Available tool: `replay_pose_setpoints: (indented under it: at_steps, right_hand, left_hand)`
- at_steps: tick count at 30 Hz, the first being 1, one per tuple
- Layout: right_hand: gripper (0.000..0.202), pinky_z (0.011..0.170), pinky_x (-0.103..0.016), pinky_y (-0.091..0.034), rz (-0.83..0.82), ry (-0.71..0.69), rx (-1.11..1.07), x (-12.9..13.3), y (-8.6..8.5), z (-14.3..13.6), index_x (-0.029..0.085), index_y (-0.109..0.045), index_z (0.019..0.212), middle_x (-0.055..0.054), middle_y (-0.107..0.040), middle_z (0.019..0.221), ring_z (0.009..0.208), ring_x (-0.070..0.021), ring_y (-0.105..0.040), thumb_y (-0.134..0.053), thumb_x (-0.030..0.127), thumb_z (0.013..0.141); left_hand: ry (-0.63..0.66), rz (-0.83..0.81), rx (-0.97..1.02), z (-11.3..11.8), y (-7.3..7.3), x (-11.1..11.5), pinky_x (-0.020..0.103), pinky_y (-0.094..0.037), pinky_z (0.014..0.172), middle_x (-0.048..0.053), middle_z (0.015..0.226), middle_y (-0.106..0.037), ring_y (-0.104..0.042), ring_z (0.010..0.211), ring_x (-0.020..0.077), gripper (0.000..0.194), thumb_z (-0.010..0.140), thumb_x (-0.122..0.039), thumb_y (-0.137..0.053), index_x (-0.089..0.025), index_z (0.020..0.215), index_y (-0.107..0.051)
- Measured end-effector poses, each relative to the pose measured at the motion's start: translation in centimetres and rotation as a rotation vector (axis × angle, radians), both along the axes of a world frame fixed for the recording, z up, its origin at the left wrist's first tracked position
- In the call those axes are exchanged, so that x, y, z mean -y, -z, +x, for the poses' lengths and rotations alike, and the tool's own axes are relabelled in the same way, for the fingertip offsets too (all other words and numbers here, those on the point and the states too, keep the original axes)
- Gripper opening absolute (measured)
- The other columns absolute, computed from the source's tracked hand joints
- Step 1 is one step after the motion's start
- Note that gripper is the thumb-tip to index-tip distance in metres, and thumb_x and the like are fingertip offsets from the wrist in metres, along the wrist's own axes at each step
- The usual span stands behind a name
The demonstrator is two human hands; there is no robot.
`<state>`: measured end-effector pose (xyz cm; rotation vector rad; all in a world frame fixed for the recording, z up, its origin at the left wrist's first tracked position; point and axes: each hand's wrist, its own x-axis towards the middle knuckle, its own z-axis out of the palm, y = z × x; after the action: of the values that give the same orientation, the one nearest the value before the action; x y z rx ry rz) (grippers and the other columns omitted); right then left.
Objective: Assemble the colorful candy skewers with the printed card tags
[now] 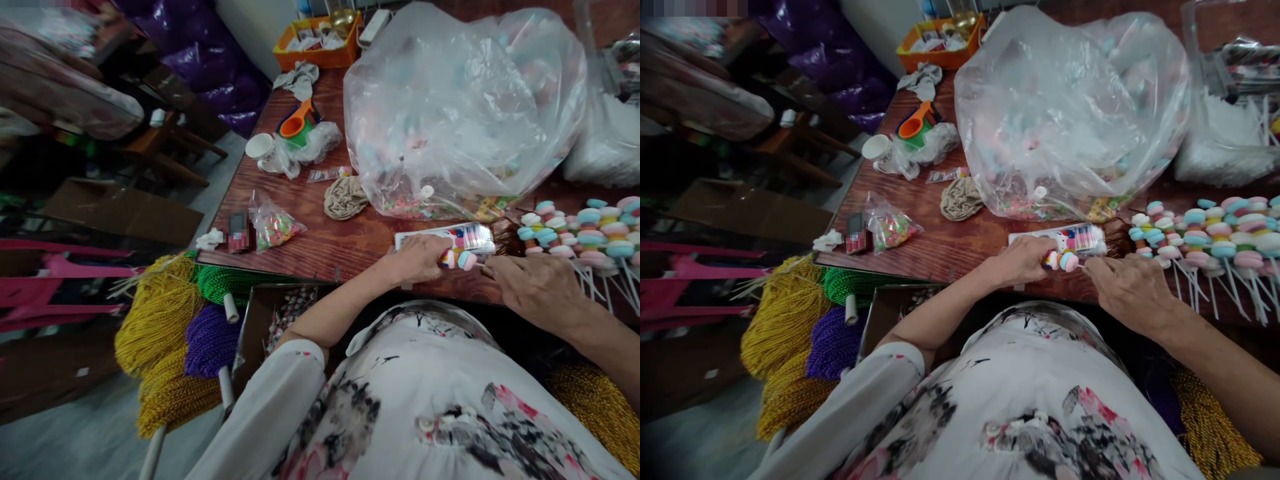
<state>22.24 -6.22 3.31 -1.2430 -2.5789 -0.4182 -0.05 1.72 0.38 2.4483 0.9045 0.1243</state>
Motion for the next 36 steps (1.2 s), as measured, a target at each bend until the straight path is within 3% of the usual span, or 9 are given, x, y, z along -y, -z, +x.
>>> replay_pose_setpoints:
  at_steps: [6,9,13,15,18,24,30,33,36]
  right_hand:
    - [0.012,0.062,-0.033,-0.026,0.028,-0.193,0.046,-0.6,-0.4,-0.3,0.017,-0.063,0.081,0.000,-0.060,0.059,0.056,-0.0144,-0.051,-0.055,0.010,0.087]
    - [0.013,0.063,-0.032,-0.026,-0.014,-0.229,0.024,-0.9,-0.7,0.0,0.018,-0.064,0.081,0.001,-0.060,0.059,0.057,-0.0136,-0.051,-0.055,0.012,0.087]
    - [0.020,0.062,-0.030,-0.030,-0.085,-0.151,-0.084,-1.6,-0.2,1.0,0.019,-0.064,0.080,0.000,-0.061,0.058,0.057,-0.0154,-0.052,-0.048,0.013,0.089]
    - [0.024,0.061,-0.030,-0.032,-0.137,-0.064,-0.122,-1.7,0.3,1.6,0.020,-0.066,0.082,0.000,-0.060,0.055,0.056,-0.0166,-0.052,-0.044,0.016,0.090]
    - [0.025,0.060,-0.030,-0.035,-0.273,0.008,-0.193,-1.7,1.1,2.0,0.021,-0.066,0.086,-0.002,-0.063,0.059,0.057,-0.0180,-0.056,-0.043,0.018,0.092]
    - [0.024,0.060,-0.030,-0.042,-0.375,-0.008,-0.384,-1.5,2.3,2.7,0.021,-0.066,0.087,-0.003,-0.072,0.074,0.063,-0.0179,-0.064,-0.043,0.025,0.094]
    - [0.025,0.065,-0.032,-0.041,-0.316,-0.045,-0.225,-1.3,2.2,3.3,0.023,-0.068,0.089,-0.003,-0.073,0.076,0.065,-0.0175,-0.060,-0.043,0.019,0.090]
    - [0.020,0.065,-0.031,-0.037,-0.123,-0.118,-0.143,-0.7,1.3,2.4,0.020,-0.067,0.086,-0.003,-0.070,0.072,0.063,-0.0154,-0.057,-0.048,0.014,0.087]
    - [0.014,0.064,-0.031,-0.035,0.010,-0.153,-0.133,0.2,0.2,1.2,0.018,-0.065,0.085,-0.002,-0.067,0.067,0.061,-0.0148,-0.055,-0.054,0.010,0.082]
  left_hand:
    - [0.160,-0.253,0.047,0.4,-0.1,-0.7,0.023,-0.036,0.063,0.000,0.070,-0.064,-0.056,0.069,0.0142,0.032,0.072,-0.046,-0.072,-0.016,0.083,-0.067]
    - [0.224,-0.276,-0.009,0.3,-0.6,-0.7,0.024,-0.037,0.067,-0.001,0.077,-0.066,-0.058,0.074,0.0151,0.036,0.071,-0.045,-0.073,-0.016,0.091,-0.066]
    - [0.083,0.157,-0.140,-0.3,-2.0,0.2,0.031,-0.039,0.079,0.009,0.109,-0.064,-0.058,0.097,0.0229,0.050,0.078,-0.025,-0.065,-0.014,0.125,-0.051]
    - [0.006,0.392,-0.207,-0.6,-2.6,0.6,0.036,-0.037,0.083,0.013,0.111,-0.062,-0.056,0.101,0.0258,0.041,0.083,-0.016,-0.054,-0.013,0.124,-0.050]
    - [0.006,0.511,-0.272,-1.0,-2.9,0.8,0.040,-0.036,0.083,0.014,0.102,-0.062,-0.055,0.099,0.0275,0.026,0.087,-0.011,-0.042,-0.014,0.109,-0.056]
    - [0.096,0.241,-0.193,-2.1,-1.6,-0.2,0.034,-0.039,0.079,0.011,0.104,-0.065,-0.058,0.097,0.0238,0.035,0.078,-0.007,-0.048,-0.015,0.111,-0.058]
    - [0.256,-0.184,-0.039,-2.1,-2.1,-1.1,0.025,-0.039,0.071,0.004,0.088,-0.067,-0.059,0.081,0.0169,0.019,0.080,-0.025,-0.060,-0.016,0.096,-0.064]
    - [0.198,-0.254,-0.003,-1.7,-2.3,-0.9,0.024,-0.040,0.071,0.002,0.085,-0.066,-0.059,0.081,0.0170,0.035,0.077,-0.043,-0.067,-0.016,0.100,-0.064]
    - [0.055,-0.154,-0.045,-1.4,-1.9,-0.4,0.025,-0.039,0.067,0.003,0.082,-0.066,-0.059,0.078,0.0182,0.028,0.077,-0.037,-0.065,-0.016,0.096,-0.063]
